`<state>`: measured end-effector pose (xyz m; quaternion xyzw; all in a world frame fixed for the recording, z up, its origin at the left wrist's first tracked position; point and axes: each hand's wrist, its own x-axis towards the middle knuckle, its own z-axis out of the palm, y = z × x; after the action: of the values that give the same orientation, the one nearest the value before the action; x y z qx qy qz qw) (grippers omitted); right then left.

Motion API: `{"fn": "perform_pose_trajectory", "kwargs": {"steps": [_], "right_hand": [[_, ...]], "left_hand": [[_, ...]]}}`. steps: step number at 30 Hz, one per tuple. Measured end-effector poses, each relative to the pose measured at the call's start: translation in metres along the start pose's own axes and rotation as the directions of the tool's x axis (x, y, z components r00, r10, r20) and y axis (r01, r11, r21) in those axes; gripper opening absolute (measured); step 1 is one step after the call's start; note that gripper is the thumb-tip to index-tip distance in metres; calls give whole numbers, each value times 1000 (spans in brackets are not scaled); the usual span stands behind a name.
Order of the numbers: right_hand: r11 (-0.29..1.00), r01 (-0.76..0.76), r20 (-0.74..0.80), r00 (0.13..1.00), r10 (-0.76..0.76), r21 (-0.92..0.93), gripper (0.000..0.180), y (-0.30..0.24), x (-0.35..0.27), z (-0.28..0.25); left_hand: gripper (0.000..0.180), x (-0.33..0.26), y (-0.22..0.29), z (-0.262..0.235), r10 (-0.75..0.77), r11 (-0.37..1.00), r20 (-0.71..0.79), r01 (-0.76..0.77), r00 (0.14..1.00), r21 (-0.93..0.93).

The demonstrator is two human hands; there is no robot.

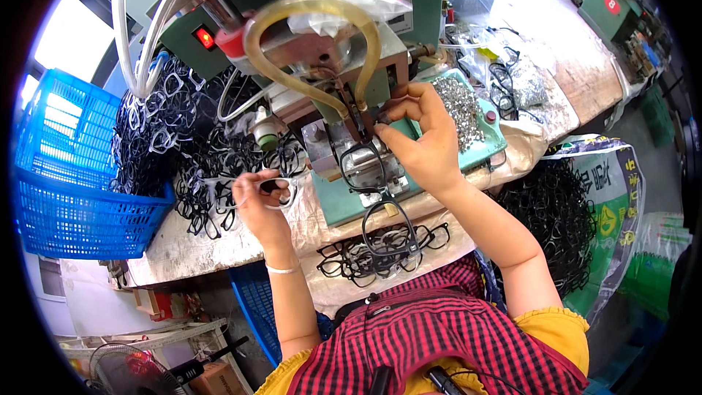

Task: The person repeatedly picks up eyeglass frames, places them into a press machine, and activates the press to secure components. Finished frames are set aside on the table. The process is repeated continuously with multiple frames.

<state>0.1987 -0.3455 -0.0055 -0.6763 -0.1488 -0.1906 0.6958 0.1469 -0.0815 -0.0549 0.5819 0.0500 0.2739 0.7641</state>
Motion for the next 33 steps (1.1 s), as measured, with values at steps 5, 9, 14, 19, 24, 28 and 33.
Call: {"fn": "perform_pose_trajectory", "kwargs": {"steps": [5,9,14,19,24,28,33], "right_hand": [[984,-94,84,993,82,150,48,-11,5,7],[980,-156,45,987,151,122,53,-26,1,14],[966,-160,241,964,109,203,57,-40,-11,-30],[388,50,-5,990,-138,-920,17,52,-18,-93],[572,161,-1,962,-272,-804,17,69,-5,-106],[668,15,-131,977,-168,-744,17,78,-8,-110],[633,61,-115,965,-234,-772,9,83,28,-120]], "left_hand": [[27,-5,105,94,515,852,299,-517,803,-78],[27,13,115,114,563,777,247,-607,789,166],[21,-23,100,107,326,927,383,-371,864,50],[22,-57,71,101,-485,797,719,589,497,130],[22,-56,56,112,-641,457,703,889,309,26],[22,-64,64,123,-708,426,607,904,362,-42],[21,-63,60,122,-689,474,616,880,383,-17]]}}
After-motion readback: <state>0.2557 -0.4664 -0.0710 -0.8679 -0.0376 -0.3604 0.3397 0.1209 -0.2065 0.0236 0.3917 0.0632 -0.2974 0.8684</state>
